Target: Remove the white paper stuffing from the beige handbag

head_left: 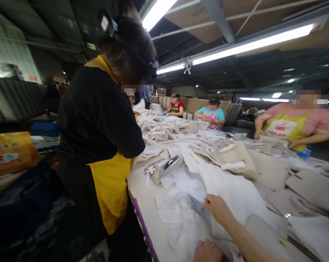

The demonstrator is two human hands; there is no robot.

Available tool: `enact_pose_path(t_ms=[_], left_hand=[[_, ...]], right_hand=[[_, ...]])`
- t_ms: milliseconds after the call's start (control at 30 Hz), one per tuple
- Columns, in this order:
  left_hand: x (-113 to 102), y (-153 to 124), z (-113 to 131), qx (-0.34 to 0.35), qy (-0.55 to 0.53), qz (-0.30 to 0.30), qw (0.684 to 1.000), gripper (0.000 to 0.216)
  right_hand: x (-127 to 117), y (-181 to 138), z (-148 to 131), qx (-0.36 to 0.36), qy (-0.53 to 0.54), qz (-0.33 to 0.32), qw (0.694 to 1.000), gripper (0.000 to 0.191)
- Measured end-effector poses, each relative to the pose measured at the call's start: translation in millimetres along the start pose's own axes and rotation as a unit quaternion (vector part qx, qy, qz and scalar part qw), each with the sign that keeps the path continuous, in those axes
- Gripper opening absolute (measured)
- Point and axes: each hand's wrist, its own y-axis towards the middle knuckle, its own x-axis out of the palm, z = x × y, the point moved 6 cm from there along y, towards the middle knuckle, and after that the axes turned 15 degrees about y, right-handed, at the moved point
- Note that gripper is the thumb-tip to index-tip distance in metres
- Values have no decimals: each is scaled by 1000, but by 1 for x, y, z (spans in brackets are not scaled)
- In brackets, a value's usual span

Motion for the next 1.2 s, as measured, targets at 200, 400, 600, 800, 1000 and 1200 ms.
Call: enact_pose_path(t_ms=[200,400,600,800,1000,1200], left_hand=[[-8,-11,4,-15,116,-20,993,33],[-7,-14,3,-28,80,20,996,25],[-31,-7,-27,-140,-294,185,927,15],[-61,8,-42,-205,-487,178,830,31],[-57,16,-55,-215,-482,186,829,23],[-54,18,-59,-231,-474,211,823,15]], right_hand=[[-9,-5,-2,22,2,26,999,11],[-5,-8,-7,-10,41,-12,999,16],[-10,-14,-13,-22,96,-36,994,21],[-4,-21,-19,-25,116,-61,991,23],[2,-27,-18,-11,118,-52,992,19],[6,-25,-13,0,132,-37,991,13]])
